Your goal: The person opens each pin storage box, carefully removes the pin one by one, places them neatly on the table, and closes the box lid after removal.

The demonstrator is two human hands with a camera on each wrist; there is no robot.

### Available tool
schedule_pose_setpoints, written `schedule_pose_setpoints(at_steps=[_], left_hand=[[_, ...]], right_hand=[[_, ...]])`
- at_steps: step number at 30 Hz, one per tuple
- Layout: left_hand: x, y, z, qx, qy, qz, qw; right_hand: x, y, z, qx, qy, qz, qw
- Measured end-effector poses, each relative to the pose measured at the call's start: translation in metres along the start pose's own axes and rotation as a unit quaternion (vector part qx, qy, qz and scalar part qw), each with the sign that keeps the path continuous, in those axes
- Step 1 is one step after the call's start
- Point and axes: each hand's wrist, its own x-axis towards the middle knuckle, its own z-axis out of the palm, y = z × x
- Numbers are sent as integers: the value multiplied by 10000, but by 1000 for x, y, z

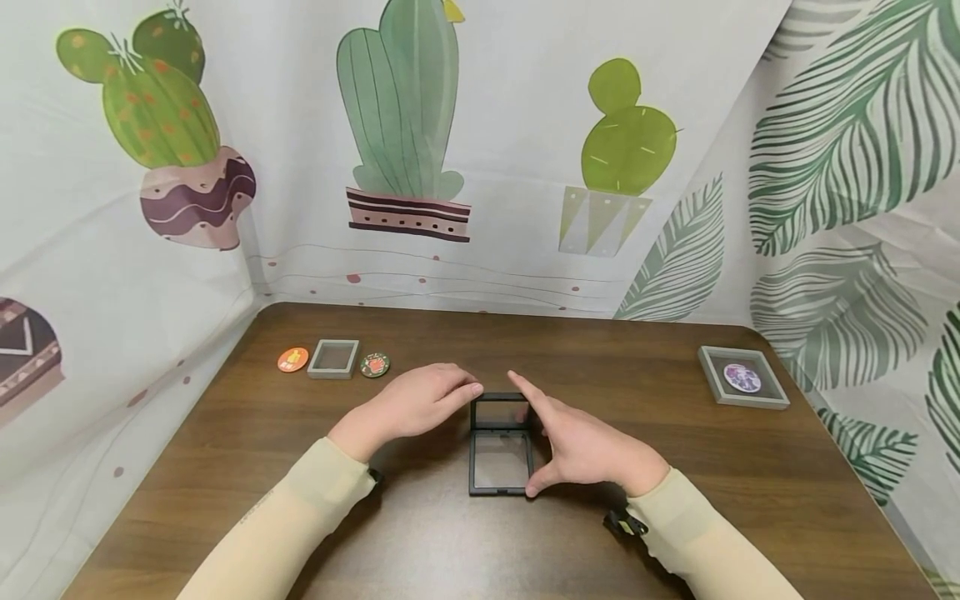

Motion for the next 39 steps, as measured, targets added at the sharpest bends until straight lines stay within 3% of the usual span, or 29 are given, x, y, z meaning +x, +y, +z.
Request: schedule_pose_setpoints(at_steps=[11,23,31,39], left_hand=[[0,1,1,-51,-53,0,10000],[-2,0,4,-1018,-813,-492,9903],[-3,-3,7,-1063,-1041,-733,9861],[-4,-3,8,-960,-1050,-611,9879]], right_hand=[[0,0,-1,-16,-2,-26,10000],[-1,-1,-1,-94,20,-78,9999],[-2,-2,-3,-164,-2,-57,9998],[-3,-4,-6,-157,58,-79,9998]])
